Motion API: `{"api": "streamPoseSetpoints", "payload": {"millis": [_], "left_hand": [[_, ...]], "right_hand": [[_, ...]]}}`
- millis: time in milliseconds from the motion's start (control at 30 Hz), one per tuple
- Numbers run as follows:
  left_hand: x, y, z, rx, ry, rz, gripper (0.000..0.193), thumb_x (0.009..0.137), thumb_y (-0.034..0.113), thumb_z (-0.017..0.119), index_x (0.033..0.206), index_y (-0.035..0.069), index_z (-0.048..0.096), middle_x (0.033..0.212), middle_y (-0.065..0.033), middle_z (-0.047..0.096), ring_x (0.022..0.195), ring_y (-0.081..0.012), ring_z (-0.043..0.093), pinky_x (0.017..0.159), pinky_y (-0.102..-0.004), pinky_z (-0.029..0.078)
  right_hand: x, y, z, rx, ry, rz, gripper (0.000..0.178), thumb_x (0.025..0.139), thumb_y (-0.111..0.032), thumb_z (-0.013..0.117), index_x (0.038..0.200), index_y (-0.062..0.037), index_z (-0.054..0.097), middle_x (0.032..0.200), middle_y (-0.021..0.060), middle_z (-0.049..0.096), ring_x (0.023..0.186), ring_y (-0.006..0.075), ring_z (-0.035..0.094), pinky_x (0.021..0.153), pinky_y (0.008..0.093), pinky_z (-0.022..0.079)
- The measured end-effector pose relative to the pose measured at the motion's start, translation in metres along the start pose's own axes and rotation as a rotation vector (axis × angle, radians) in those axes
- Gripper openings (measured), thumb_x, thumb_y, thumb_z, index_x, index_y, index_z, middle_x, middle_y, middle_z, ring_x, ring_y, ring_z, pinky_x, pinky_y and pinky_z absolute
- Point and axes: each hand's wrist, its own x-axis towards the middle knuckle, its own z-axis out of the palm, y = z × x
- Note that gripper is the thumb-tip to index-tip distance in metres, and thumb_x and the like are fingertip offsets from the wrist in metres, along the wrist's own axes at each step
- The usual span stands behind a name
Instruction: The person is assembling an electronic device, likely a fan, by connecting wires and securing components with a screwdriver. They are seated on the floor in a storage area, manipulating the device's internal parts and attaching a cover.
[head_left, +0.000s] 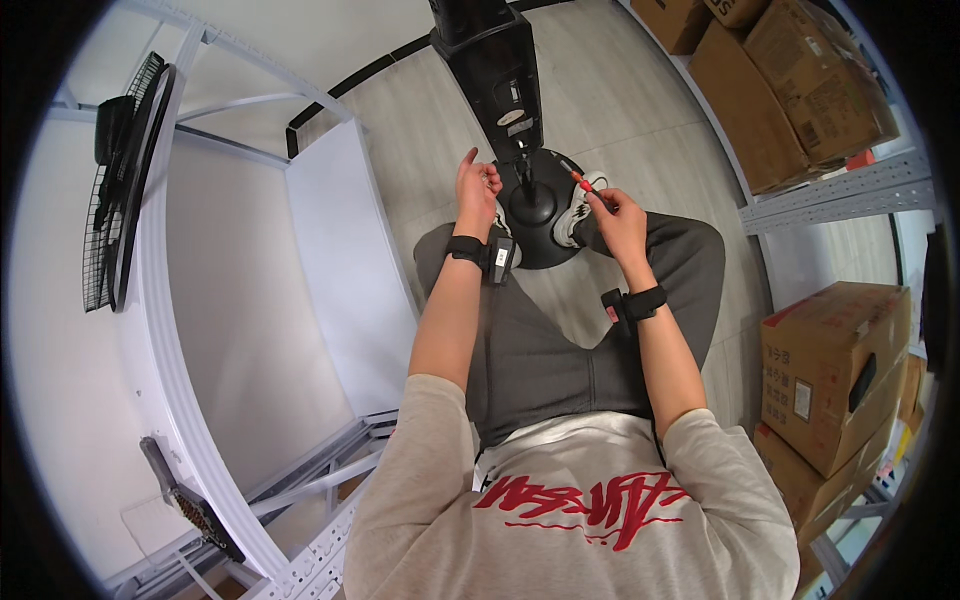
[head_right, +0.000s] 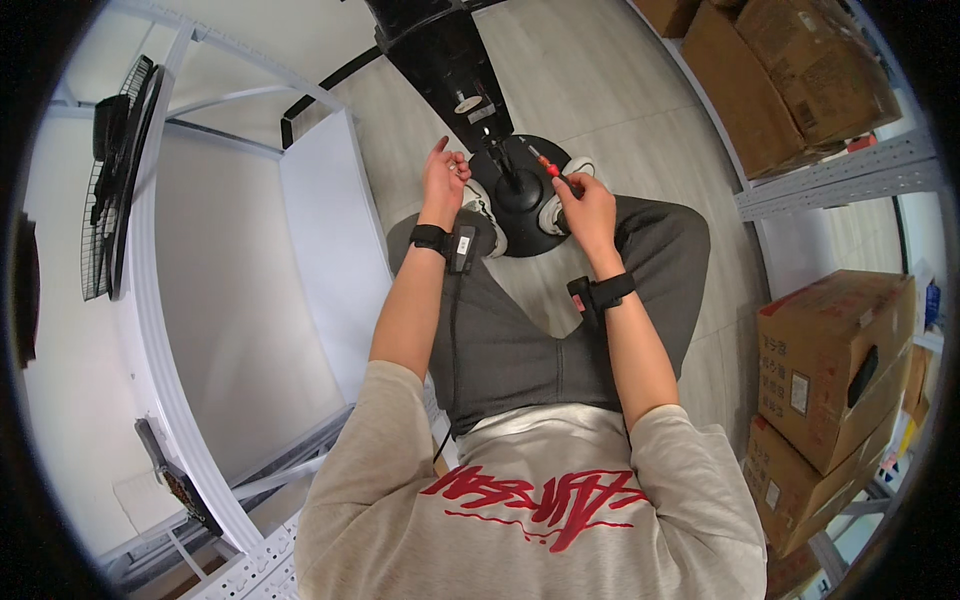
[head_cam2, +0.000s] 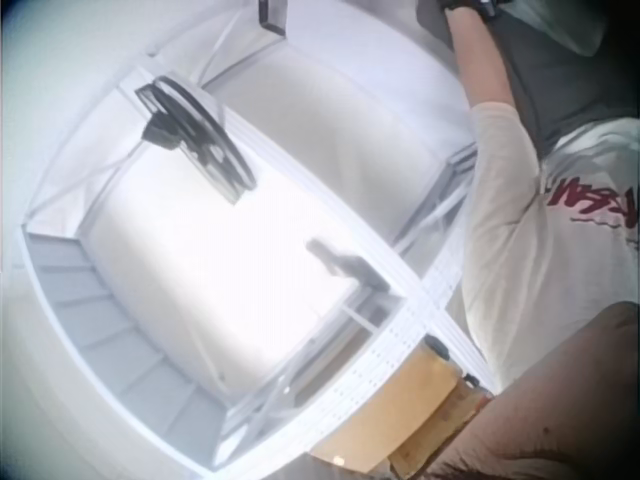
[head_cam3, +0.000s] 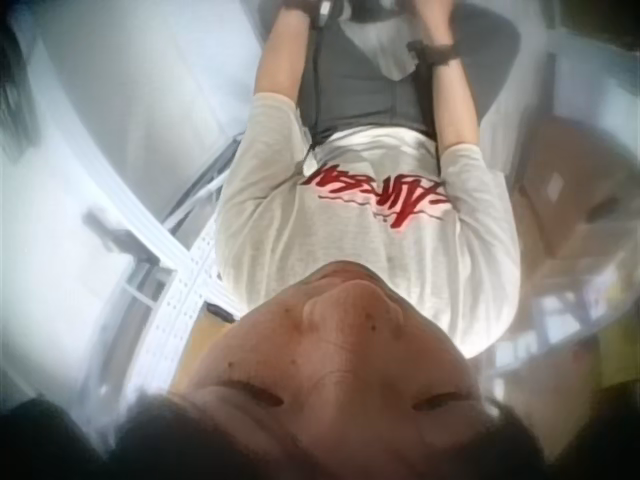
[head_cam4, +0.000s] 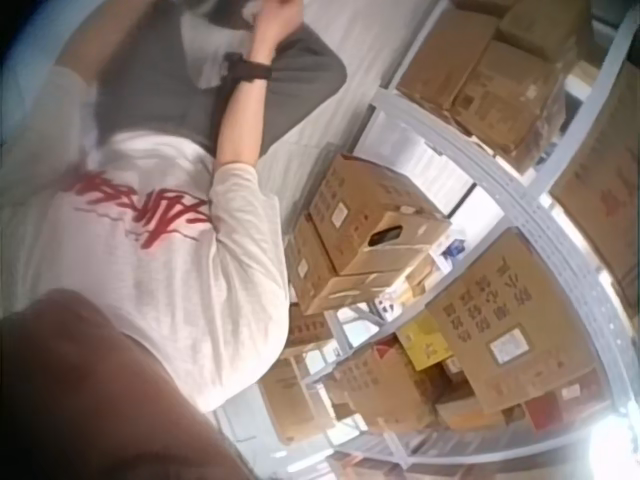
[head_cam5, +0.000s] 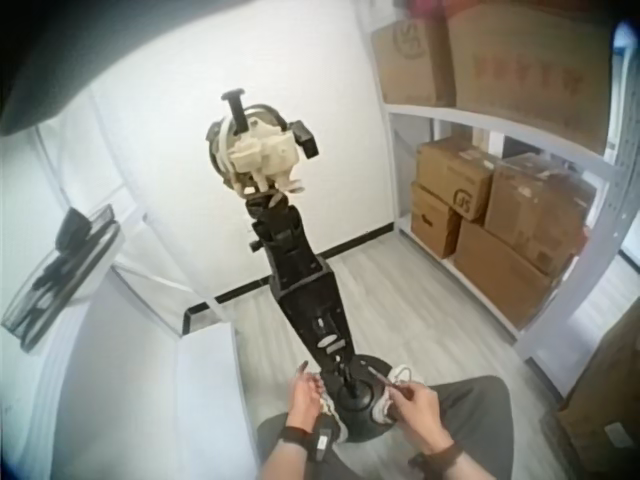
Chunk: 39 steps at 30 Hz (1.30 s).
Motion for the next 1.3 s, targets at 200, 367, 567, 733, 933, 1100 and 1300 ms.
{"api": "streamPoseSetpoints", "payload": {"millis": [200,367,567,733,933,1100,1300], "left_hand": [[0.005,0.014,0.011,0.17,-0.096,-0.102,0.07,0.082,0.003,0.045,0.15,0.007,0.029,0.068,-0.0045,0.051,0.054,-0.0131,0.044,0.047,-0.0258,0.032],[0.008,0.03,0.01,0.324,-0.222,-0.175,0.074,0.081,0.001,0.05,0.151,0.007,0.026,0.067,-0.0024,0.051,0.05,-0.0098,0.042,0.044,-0.0249,0.029],[0.007,0.04,0.016,0.581,-0.265,-0.105,0.086,0.071,-0.005,0.075,0.145,0.006,0.033,0.07,0.0016,0.053,0.049,-0.0048,0.039,0.042,-0.0232,0.025],[0.011,0.041,0.027,0.728,-0.191,-0.08,0.081,0.066,0.001,0.084,0.137,0.002,0.043,0.078,-0.001,0.06,0.053,-0.0056,0.047,0.044,-0.0236,0.03],[0.028,0.025,0.014,0.679,-0.144,0.067,0.079,0.062,0.003,0.087,0.133,-0.001,0.051,0.091,-0.0071,0.069,0.079,-0.0144,0.064,0.071,-0.027,0.051],[0.026,0.025,0.019,0.763,-0.11,0.103,0.079,0.06,0.004,0.088,0.131,-0.003,0.054,0.092,-0.0078,0.069,0.08,-0.0152,0.066,0.074,-0.0273,0.053],[0.021,0.033,0.023,0.826,-0.088,0.068,0.078,0.059,0.005,0.089,0.13,-0.003,0.056,0.089,-0.0078,0.07,0.078,-0.0151,0.066,0.073,-0.0273,0.053]], "right_hand": [[0.012,0.005,0.012,-0.01,-0.034,0.03,0.038,0.086,-0.035,0.074,0.097,0.001,0.072,0.085,0.0169,0.072,0.079,0.029,0.07,0.072,0.0367,0.053],[0.021,0.01,0.018,-0.027,-0.031,0.0,0.038,0.086,-0.035,0.074,0.1,0.0006,0.072,0.086,0.0168,0.072,0.08,0.0286,0.071,0.073,0.0364,0.053],[0.024,0.01,0.025,-0.017,-0.052,0.047,0.039,0.086,-0.036,0.074,0.101,-0.0001,0.072,0.085,0.016,0.072,0.079,0.0275,0.07,0.073,0.0357,0.053],[0.026,0.01,0.03,-0.003,-0.04,0.038,0.039,0.086,-0.037,0.073,0.1,-0.0005,0.072,0.083,0.0152,0.072,0.077,0.0269,0.07,0.071,0.0356,0.053],[0.03,0.011,0.042,0.012,-0.05,0.037,0.038,0.087,-0.036,0.072,0.099,-0.0001,0.072,0.078,0.0134,0.071,0.072,0.0249,0.069,0.068,0.0354,0.052],[0.029,0.014,0.046,0.125,-0.076,0.078,0.036,0.091,-0.035,0.068,0.097,-0.0005,0.071,0.069,0.0087,0.067,0.059,0.0188,0.065,0.059,0.0324,0.049],[0.027,0.016,0.057,0.188,-0.089,0.118,0.039,0.095,-0.039,0.063,0.097,-0.0019,0.071,0.064,0.0068,0.064,0.054,0.0158,0.063,0.056,0.0309,0.047]]}}
